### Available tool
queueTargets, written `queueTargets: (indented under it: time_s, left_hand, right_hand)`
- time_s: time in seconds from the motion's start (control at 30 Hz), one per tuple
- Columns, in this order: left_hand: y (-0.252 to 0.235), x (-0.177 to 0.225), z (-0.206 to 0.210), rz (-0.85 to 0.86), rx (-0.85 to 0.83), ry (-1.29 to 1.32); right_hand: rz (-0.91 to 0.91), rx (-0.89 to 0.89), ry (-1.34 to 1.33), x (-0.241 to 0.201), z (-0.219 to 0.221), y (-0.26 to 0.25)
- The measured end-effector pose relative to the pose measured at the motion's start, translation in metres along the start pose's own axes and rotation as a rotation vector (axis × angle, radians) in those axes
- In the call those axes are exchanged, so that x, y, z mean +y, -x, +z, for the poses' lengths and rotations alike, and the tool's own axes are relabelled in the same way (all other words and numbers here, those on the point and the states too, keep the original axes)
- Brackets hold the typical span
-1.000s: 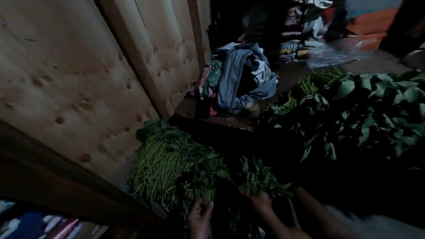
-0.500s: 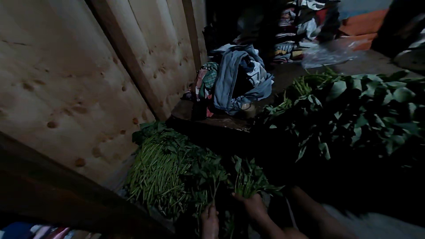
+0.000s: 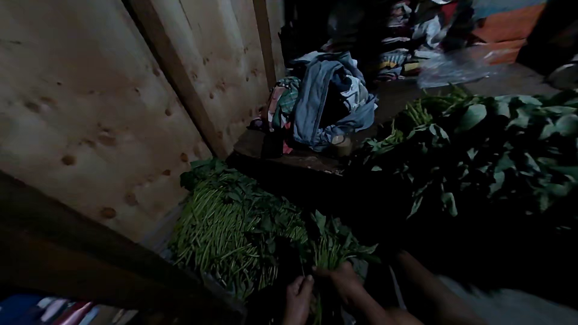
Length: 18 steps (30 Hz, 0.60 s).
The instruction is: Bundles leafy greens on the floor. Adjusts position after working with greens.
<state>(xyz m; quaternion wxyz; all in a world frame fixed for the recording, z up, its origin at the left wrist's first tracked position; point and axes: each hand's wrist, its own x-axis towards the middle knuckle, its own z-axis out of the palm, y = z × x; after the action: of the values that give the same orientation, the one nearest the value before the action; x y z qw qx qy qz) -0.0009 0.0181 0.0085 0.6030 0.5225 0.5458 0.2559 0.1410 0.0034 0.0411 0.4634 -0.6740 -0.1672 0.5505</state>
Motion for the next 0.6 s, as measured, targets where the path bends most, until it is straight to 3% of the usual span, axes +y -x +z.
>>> queueTargets:
  time_s: [0.1, 0.27, 0.4, 0.5, 0.6]
  left_hand:
    - [-0.001, -0.009, 0.003, -0.067, 0.051, 0.044]
    - [-0.019, -0.024, -0.014, -0.221, -0.204, -0.501]
    - [-0.065, -0.047, -0.04, -0.271, -0.079, -0.971]
    - [-0.1, -0.065, -0.059, -0.331, 0.064, -1.074]
    - [-0.12, -0.074, -0.079, -0.348, 0.02, -1.078]
  right_hand:
    - [-0.013, 0.125, -0.002, 0.002, -0.001, -0.004]
    - [0.045, 0.413, -0.107, -0.009, -0.017, -0.013]
    - [0.061, 0.38, -0.079, -0.009, -0.022, -0.023]
    - [0.051, 0.318, -0.053, -0.006, -0.014, -0.022]
    - [-0.014, 0.283, -0.148, -0.003, -0.01, -0.023]
